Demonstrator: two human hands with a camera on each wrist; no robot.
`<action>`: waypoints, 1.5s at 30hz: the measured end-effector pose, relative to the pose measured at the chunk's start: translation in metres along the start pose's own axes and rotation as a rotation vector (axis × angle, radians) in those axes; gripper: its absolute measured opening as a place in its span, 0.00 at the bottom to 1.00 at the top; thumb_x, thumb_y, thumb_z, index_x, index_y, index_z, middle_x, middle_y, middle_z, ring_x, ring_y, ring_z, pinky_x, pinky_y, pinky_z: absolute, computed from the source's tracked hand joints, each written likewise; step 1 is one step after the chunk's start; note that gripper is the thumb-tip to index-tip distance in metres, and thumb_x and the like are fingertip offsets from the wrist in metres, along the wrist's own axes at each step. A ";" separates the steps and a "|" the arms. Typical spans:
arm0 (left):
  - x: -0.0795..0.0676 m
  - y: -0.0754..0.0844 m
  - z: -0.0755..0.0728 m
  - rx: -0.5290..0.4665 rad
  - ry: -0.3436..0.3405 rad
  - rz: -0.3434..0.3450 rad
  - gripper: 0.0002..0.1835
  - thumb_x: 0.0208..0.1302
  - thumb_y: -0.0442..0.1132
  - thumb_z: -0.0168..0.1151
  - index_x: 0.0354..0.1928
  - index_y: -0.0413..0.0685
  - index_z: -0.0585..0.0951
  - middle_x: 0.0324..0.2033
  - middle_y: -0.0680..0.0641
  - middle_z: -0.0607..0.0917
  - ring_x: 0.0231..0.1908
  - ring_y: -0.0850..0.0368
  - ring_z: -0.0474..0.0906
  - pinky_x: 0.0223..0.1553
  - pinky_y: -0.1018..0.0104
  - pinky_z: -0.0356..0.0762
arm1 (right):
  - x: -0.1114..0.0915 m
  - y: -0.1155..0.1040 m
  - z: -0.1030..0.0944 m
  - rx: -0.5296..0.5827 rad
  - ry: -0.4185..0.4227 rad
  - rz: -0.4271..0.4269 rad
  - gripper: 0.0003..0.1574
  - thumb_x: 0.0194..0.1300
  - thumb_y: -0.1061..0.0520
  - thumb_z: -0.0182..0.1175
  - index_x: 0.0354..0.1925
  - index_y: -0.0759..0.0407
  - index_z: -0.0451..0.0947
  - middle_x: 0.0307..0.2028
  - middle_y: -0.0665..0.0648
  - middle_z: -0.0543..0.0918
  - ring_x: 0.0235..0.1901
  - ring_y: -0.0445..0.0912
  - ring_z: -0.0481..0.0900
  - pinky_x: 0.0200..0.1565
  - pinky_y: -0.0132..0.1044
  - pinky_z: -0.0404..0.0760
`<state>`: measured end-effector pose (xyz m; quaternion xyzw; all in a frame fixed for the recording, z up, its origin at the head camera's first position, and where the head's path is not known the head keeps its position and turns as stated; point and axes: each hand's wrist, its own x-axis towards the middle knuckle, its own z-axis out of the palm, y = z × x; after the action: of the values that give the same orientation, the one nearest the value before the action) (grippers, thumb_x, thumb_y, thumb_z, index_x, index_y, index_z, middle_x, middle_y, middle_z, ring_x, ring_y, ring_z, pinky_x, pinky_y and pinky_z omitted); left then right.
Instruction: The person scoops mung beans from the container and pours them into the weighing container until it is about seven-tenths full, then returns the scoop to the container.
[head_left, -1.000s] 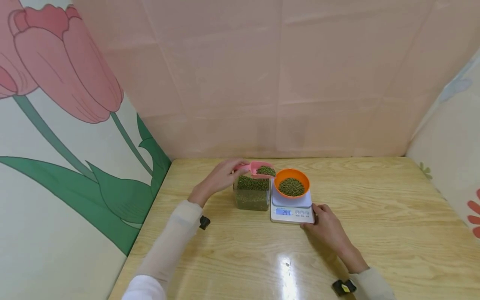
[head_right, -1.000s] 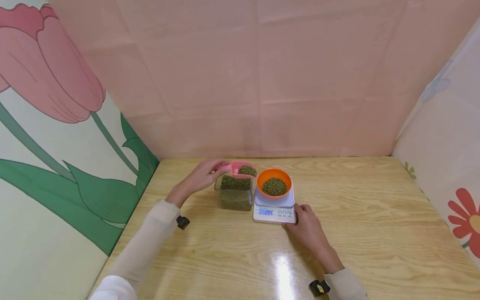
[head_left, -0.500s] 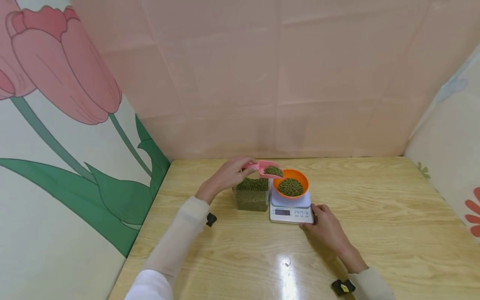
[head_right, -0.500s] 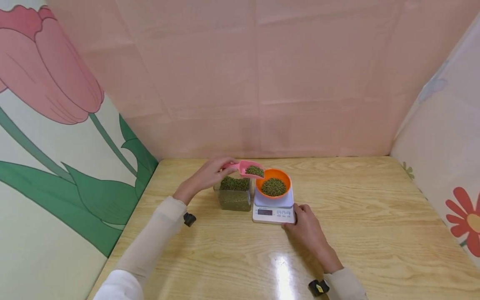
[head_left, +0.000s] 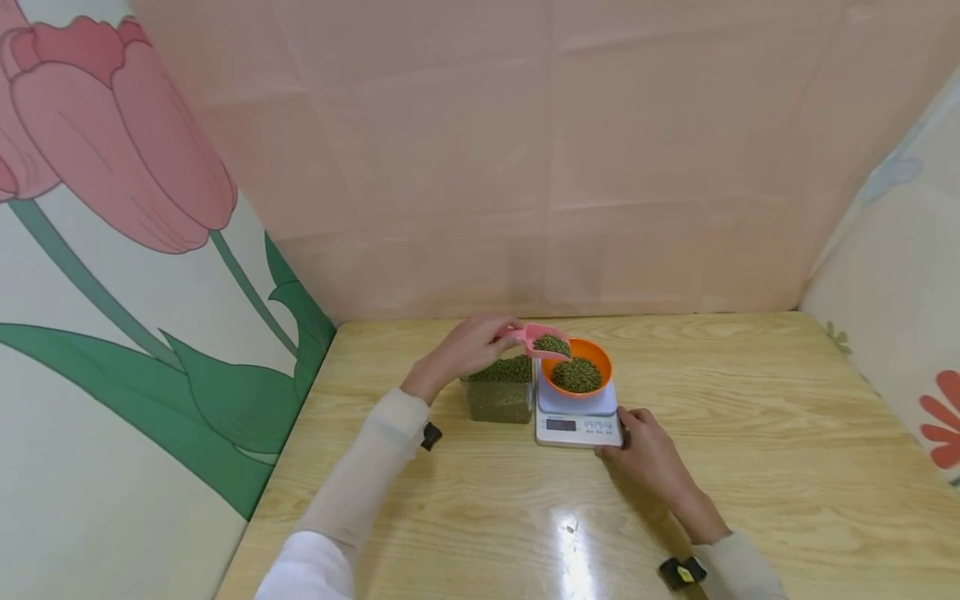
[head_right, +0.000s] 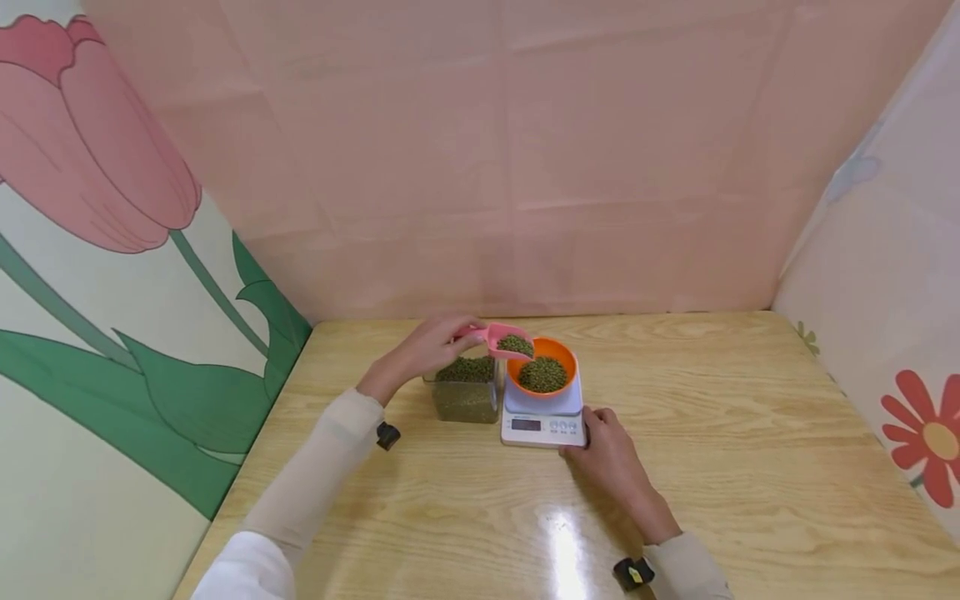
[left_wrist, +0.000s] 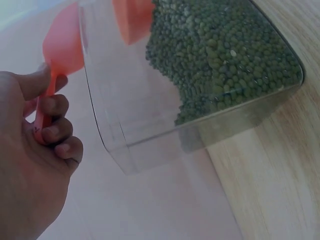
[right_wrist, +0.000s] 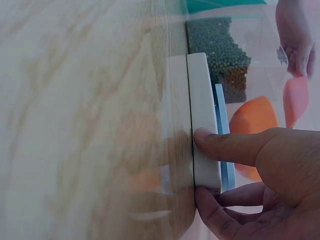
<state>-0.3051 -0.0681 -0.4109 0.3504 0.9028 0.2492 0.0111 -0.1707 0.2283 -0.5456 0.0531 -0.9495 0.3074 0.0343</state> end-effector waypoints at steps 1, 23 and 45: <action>0.001 0.001 0.000 0.005 -0.003 -0.002 0.18 0.83 0.49 0.57 0.63 0.51 0.84 0.55 0.49 0.89 0.48 0.55 0.82 0.55 0.54 0.81 | 0.000 0.000 0.000 0.000 0.001 -0.002 0.52 0.60 0.56 0.80 0.70 0.83 0.67 0.58 0.79 0.77 0.46 0.61 0.81 0.47 0.54 0.85; 0.016 0.021 -0.002 0.202 -0.045 0.032 0.18 0.82 0.50 0.58 0.62 0.50 0.85 0.46 0.52 0.88 0.34 0.59 0.75 0.36 0.68 0.72 | 0.000 0.000 -0.002 0.002 0.016 -0.020 0.51 0.59 0.57 0.80 0.70 0.82 0.69 0.56 0.79 0.78 0.46 0.62 0.81 0.46 0.54 0.85; 0.012 0.022 -0.011 0.273 -0.047 0.056 0.17 0.82 0.50 0.58 0.61 0.51 0.86 0.48 0.53 0.89 0.37 0.60 0.75 0.41 0.67 0.74 | -0.002 0.000 0.000 0.011 0.002 0.000 0.50 0.60 0.57 0.80 0.70 0.80 0.69 0.57 0.78 0.77 0.47 0.61 0.81 0.46 0.53 0.86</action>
<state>-0.3022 -0.0513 -0.3892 0.3794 0.9176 0.1162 -0.0225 -0.1683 0.2284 -0.5457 0.0530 -0.9478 0.3125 0.0351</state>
